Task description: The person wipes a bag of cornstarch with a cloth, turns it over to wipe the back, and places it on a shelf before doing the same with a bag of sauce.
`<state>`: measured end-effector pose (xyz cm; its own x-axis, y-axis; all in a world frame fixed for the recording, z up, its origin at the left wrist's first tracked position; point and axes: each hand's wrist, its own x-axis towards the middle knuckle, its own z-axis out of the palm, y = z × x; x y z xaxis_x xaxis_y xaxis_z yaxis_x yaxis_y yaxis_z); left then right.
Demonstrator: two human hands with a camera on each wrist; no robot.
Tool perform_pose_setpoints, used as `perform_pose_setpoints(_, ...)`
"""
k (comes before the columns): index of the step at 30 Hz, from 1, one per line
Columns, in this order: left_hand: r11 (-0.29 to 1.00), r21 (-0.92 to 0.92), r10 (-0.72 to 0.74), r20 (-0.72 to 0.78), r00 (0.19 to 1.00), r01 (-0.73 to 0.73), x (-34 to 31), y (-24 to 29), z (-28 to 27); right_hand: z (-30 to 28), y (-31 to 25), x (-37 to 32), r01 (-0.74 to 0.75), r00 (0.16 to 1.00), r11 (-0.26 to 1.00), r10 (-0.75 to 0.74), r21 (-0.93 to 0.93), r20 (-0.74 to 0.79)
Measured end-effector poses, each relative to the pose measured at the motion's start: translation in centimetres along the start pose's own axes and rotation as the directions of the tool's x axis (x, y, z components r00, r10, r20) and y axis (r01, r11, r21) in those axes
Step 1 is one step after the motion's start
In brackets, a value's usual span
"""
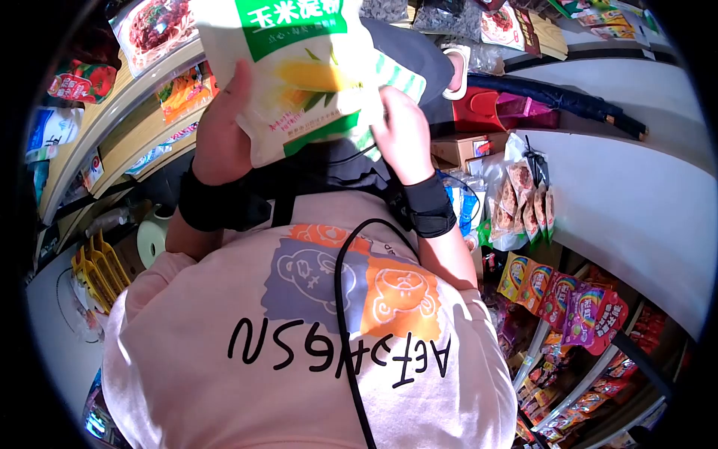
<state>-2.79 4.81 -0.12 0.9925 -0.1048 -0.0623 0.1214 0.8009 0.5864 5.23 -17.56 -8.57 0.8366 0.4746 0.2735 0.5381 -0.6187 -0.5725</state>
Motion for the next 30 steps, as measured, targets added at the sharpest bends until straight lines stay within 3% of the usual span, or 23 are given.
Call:
perform_pose_setpoints(1,1.0,0.003,-0.022,0.0,1.0,0.022,-0.1,0.0,0.0,-0.3,0.6,-0.1,-0.06,0.997,0.997,0.062,0.056,-0.039)
perform_pose_setpoints(3,0.998,0.006,-0.067,-0.006,0.998,0.067,-0.2,-0.1,0.0,-2.5,1.7,0.1,-0.135,0.946,0.984,0.163,0.118,-0.282)
perform_pose_setpoints(5,0.994,0.009,-0.107,0.005,0.994,0.107,-0.1,-0.4,0.1,-5.6,0.6,0.6,-0.103,0.794,0.914,0.313,0.393,-0.521)
perform_pose_setpoints(7,0.988,-0.026,-0.149,0.034,0.988,0.15,0.2,-1.1,0.2,-8.7,-1.6,0.3,-0.031,0.773,0.77,0.422,0.637,-0.473)
perform_pose_setpoints(9,0.975,-0.094,-0.193,0.085,0.978,0.201,0.9,-2.7,0.3,-9.8,-5.3,0.4,0.098,0.816,0.918,0.147,0.384,-0.56)
perform_pose_setpoints(10,0.943,-0.192,-0.24,0.171,0.956,0.271,1.1,-3.2,0.3,-9.2,-6.0,0.4,0.265,0.854,0.874,-0.017,0.407,-0.52)
perform_pose_setpoints(11,0.985,-0.011,-0.167,0.178,0.97,0.172,1.4,-4.2,0.1,-9.1,-6.9,0.0,0.291,0.893,0.95,-0.227,0.112,-0.389)
perform_pose_setpoints(12,0.984,0.169,-0.094,0.198,0.976,0.06,1.6,-5.3,-0.2,-8.3,-7.7,-0.2,0.35,0.912,0.935,-0.326,0.059,-0.249)
perform_pose_setpoints(13,0.939,0.34,-0.023,0.229,0.973,-0.058,1.7,-6.1,-0.5,-7.7,-7.8,0.9,0.529,0.845,0.842,-0.534,0.105,0.021)
perform_pose_setpoints(14,0.984,-0.166,-0.01,0.327,0.945,0.068,1.9,-6.4,-0.5,-6.8,-9.2,0.5,0.488,0.867,0.863,-0.497,0.131,0.046)
perform_pose_setpoints(17,0.982,0.186,-0.021,0.233,0.972,-0.023,1.6,-7.3,-0.8,-5.0,-8.9,0.4,0.384,0.923,0.916,-0.377,0.115,-0.076)
perform_pose_setpoints(19,0.875,0.48,-0.07,0.262,0.962,-0.067,1.7,-7.5,-1.3,-5.4,-8.8,0.9,0.357,0.934,0.934,-0.357,-0.012,-0.017)
perform_pose_setpoints(20,0.934,0.348,-0.165,0.215,0.963,0.082,1.6,-7.7,-1.2,-5.8,-8.5,1.3,0.35,0.937,0.931,-0.347,-0.103,0.048)
perform_pose_setpoints(21,0.966,0.104,-0.254,0.211,0.944,0.237,1.7,-7.5,-0.4,-5.9,-7.8,1.7,0.327,0.945,0.938,-0.328,-0.11,0.012)
perform_pose_setpoints(22,0.915,-0.147,-0.342,0.205,0.917,0.374,1.7,-7.4,0.3,-6.0,-7.0,2.1,0.304,0.951,0.945,-0.309,-0.118,-0.023)
perform_pose_setpoints(23,0.903,-0.164,-0.36,0.213,0.908,0.396,1.6,-7.1,0.6,-6.0,-6.1,2.4,0.28,0.956,0.952,-0.288,-0.125,-0.059)
perform_pose_setpoints(24,0.89,-0.181,-0.378,0.22,0.899,0.418,1.5,-6.8,0.8,-6.1,-5.4,2.8,0.218,0.972,0.97,-0.205,0.107,-0.116)
perform_pose_setpoints(25,0.877,-0.198,-0.394,0.228,0.89,0.439,1.4,-6.5,0.9,-6.2,-3.6,3.0,0.182,0.979,0.974,-0.167,0.135,-0.114)
perform_pose_setpoints(26,0.886,-0.172,-0.39,0.225,0.893,0.43,1.3,-6.1,0.8,-6.0,-2.5,2.6,0.007,0.994,0.927,0.035,0.375,-0.105)
perform_pose_setpoints(27,0.884,-0.196,-0.381,0.22,0.898,0.424,1.1,-5.8,0.9,-5.9,-1.6,2.1,-0.158,0.972,0.793,0.228,0.589,-0.047)
perform_pose_setpoints(29,0.881,-0.242,-0.362,0.207,0.909,0.406,0.9,-5.2,1.0,-6.9,-0.6,1.4,-0.305,0.92,0.818,0.386,0.487,-0.072)
perform_pose_setpoints(30,0.88,-0.239,-0.372,0.189,0.909,0.41,1.0,-5.3,0.7,-6.9,0.0,1.4,-0.326,0.855,0.61,0.516,0.723,-0.05)
